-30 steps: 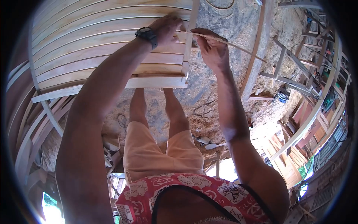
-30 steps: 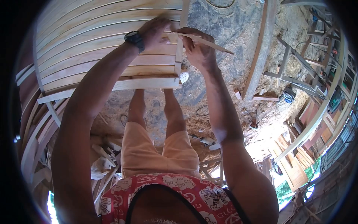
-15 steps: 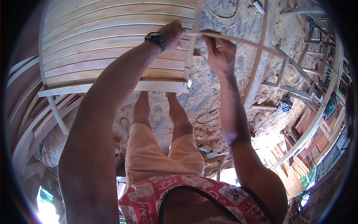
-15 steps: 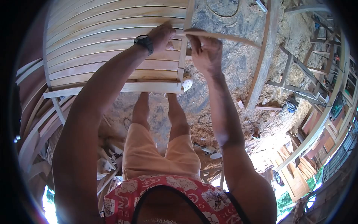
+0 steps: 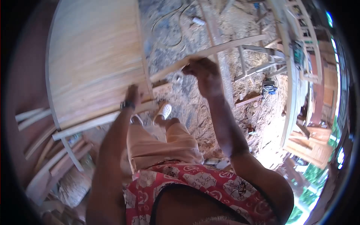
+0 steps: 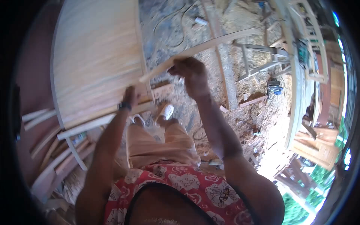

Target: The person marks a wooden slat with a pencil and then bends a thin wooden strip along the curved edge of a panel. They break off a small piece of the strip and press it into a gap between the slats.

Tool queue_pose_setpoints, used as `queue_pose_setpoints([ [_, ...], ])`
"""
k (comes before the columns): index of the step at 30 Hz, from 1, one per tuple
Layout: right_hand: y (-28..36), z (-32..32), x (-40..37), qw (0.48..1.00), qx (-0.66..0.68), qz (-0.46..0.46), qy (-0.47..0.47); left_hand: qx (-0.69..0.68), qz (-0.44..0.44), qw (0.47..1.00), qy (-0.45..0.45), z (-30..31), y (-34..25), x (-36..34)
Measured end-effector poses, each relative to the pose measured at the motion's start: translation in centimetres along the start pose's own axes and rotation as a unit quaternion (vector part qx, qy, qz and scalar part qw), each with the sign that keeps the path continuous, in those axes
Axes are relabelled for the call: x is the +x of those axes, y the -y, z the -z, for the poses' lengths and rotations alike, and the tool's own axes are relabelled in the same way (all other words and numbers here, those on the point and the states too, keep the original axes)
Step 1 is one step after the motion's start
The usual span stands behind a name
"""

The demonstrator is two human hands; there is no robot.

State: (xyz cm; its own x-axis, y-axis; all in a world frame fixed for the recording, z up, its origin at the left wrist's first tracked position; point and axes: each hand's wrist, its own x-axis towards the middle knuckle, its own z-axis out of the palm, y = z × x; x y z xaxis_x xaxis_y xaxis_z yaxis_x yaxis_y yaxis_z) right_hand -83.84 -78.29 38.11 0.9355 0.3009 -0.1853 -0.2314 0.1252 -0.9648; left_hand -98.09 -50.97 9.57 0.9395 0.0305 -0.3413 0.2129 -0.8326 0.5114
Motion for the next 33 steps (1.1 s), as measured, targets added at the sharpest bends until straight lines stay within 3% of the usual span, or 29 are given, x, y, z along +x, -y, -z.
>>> queue_pose_setpoints([
  [1,1.9,0.2,-0.9,0.999,0.044,-0.013,0.003,-0.007,-0.049,0.992,-0.116,-2.6,0.9,-3.3],
  [2,3.7,0.1,-2.1,0.999,0.022,-0.025,-0.013,-0.005,-0.055,0.993,-0.104,-3.6,1.7,-5.9],
  [4,6.2,0.8,-4.2,0.998,0.056,-0.017,0.004,-0.066,-0.011,0.997,-0.027,0.1,-1.4,-12.7],
  [6,8.9,1.3,-6.0,0.999,0.046,-0.016,0.005,-0.035,-0.058,0.996,-0.056,-2.8,2.0,-18.0],
  [7,10.7,1.4,-7.0,1.0,0.001,-0.028,0.012,0.007,-0.049,0.996,0.076,-1.9,2.9,-20.2],
  [10,14.4,1.7,-9.8,0.999,0.024,0.02,0.011,0.007,0.137,0.979,0.15,-1.1,3.2,-27.0],
  [11,15.2,2.0,-10.3,0.999,0.03,0.039,0.001,0.073,0.067,0.976,0.192,-1.6,4.6,-28.6],
  [12,15.6,2.4,-11.0,0.998,0.025,0.051,0.01,0.046,0.054,0.988,0.139,-1.9,4.4,-30.4],
  [13,15.8,2.7,-11.8,0.998,0.02,0.061,0.017,0.066,-0.014,0.986,0.155,-1.8,5.2,-31.1],
  [15,15.3,3.1,-13.3,0.996,0.028,0.088,0.007,0.057,0.109,0.974,0.19,-2.5,7.4,-30.5],
  [19,16.3,4.1,-17.0,0.986,0.014,0.162,0.039,0.092,0.03,0.984,0.15,-1.4,8.4,-27.0],
  [22,16.4,4.0,-19.8,0.974,0.066,0.216,0.035,-0.031,0.098,0.994,0.033,1.3,4.7,-26.0],
  [23,16.5,3.9,-20.8,0.97,0.085,0.222,0.048,0.009,0.0,1.0,-0.013,-0.1,7.5,-24.5],
  [24,16.8,4.0,-21.9,0.972,0.083,0.218,0.044,0.024,0.056,0.995,0.081,3.3,3.8,-24.5],
  [26,16.8,3.9,-23.9,0.962,0.105,0.247,0.04,-0.091,0.11,0.985,0.099,6.2,-1.4,-26.1],
  [28,17.0,4.4,-25.7,0.961,0.102,0.254,0.044,-0.213,0.137,0.965,0.074,3.2,1.9,-26.1],
  [29,17.0,4.4,-26.7,0.957,0.116,0.263,0.039,-0.131,0.099,0.984,0.077,0.6,5.6,-25.5],
  [32,16.9,4.8,-29.6,0.953,0.127,0.276,0.016,-0.102,0.024,0.991,0.079,-0.8,4.5,-29.9],
  [33,16.7,5.1,-30.4,0.951,0.13,0.282,0.006,-0.071,0.042,0.978,0.19,-0.3,3.9,-30.8],
])
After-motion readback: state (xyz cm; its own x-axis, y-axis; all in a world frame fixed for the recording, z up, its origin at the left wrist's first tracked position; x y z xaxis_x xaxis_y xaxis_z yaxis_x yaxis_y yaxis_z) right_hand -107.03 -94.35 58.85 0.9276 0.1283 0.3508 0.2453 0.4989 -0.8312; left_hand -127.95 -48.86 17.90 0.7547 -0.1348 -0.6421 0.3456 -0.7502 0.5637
